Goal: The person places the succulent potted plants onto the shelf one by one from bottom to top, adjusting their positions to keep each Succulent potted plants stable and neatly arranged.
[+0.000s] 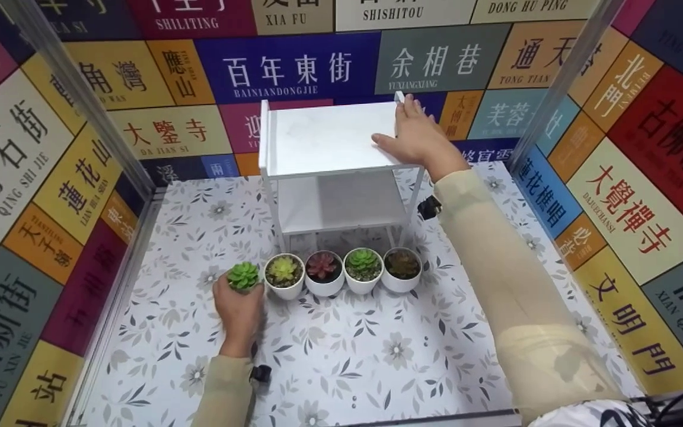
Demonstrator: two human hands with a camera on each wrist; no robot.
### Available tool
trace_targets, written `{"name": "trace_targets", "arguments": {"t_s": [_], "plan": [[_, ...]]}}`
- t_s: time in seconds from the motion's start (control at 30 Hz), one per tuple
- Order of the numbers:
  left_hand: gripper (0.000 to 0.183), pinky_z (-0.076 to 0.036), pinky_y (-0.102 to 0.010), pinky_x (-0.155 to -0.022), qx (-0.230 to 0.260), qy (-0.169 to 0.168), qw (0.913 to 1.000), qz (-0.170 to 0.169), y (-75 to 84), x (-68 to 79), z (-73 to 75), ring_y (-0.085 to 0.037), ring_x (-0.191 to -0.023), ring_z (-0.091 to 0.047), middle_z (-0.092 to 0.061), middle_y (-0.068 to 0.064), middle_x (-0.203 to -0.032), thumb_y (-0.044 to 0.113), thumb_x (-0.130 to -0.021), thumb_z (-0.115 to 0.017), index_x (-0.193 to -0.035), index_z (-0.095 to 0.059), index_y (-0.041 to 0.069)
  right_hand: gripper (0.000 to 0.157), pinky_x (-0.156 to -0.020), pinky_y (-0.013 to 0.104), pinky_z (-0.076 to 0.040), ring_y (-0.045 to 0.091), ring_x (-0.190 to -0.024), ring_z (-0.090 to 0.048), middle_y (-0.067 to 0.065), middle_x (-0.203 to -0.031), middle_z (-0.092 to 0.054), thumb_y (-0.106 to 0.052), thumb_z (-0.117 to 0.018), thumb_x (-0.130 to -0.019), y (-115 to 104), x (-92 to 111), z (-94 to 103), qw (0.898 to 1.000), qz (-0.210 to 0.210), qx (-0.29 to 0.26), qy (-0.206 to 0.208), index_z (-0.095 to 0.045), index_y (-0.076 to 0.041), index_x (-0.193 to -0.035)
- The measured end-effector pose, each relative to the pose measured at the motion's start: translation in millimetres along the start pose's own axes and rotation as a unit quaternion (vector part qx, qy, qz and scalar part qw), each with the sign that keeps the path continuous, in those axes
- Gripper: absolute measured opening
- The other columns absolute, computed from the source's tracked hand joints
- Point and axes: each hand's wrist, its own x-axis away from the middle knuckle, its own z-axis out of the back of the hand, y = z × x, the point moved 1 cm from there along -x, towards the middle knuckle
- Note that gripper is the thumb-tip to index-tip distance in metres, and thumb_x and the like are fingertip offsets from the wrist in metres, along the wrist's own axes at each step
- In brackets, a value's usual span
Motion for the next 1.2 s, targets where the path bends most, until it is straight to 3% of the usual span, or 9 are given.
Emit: {"name": "trace_targets", "arguments": {"t_s": [0.3,0.77,1.0,1.2], "plan": [[0.065,-0.043,-0.052,-0.115,-0.01,0.012,0.9978,-0.064,25.2,5.0,-7.5,-0.04,-0.122,-0.055,-0.056,-0.023,-0.127,0.005,-0.07,-0.084,-0.131,-0.062,-0.002,0.109,-0.134,0.055,0.005,0.034,-0.165,0.017,0.013,-0.174,0.026,-0.077,-0.036,-0.101,4.5,2.6,-0.5,1.0,-0.004,-0.011,0.004,0.009,-0.004,-0.168],[0.066,-0.048,-0.05,-0.11,-0.017,-0.011,0.9976,-0.067,41.0,10.9,-15.4,-0.038,-0.12,-0.059,-0.058,-0.02,-0.126,0.011,-0.07,-0.084,-0.131,-0.062,-0.001,0.108,-0.134,0.056,0.005,0.035,-0.165,0.017,0.014,-0.173,0.027,-0.077,-0.036,-0.101,1.9,1.1,-0.7,1.0,-0.002,-0.01,0.002,0.009,-0.004,-0.168],[0.066,-0.048,-0.051,-0.11,-0.016,-0.01,0.9964,-0.083,49.1,10.2,-17.8,-0.04,-0.119,-0.061,-0.062,-0.021,-0.124,0.013,-0.069,-0.087,-0.129,-0.063,-0.001,0.108,-0.134,0.057,0.004,0.035,-0.165,0.016,0.015,-0.174,0.026,-0.075,-0.035,-0.101,-2.0,-1.9,0.9,1.0,0.001,0.002,0.005,0.008,-0.003,-0.168],[0.064,-0.048,-0.051,-0.111,-0.011,-0.03,0.9948,-0.096,56.9,8.7,-22.9,-0.038,-0.12,-0.061,-0.062,-0.021,-0.125,0.011,-0.072,-0.085,-0.13,-0.063,-0.001,0.109,-0.134,0.057,0.004,0.035,-0.165,0.016,0.014,-0.174,0.026,-0.077,-0.037,-0.1,-1.4,-1.4,0.2,1.0,0.0,-0.003,0.003,0.009,-0.004,-0.168]]}}
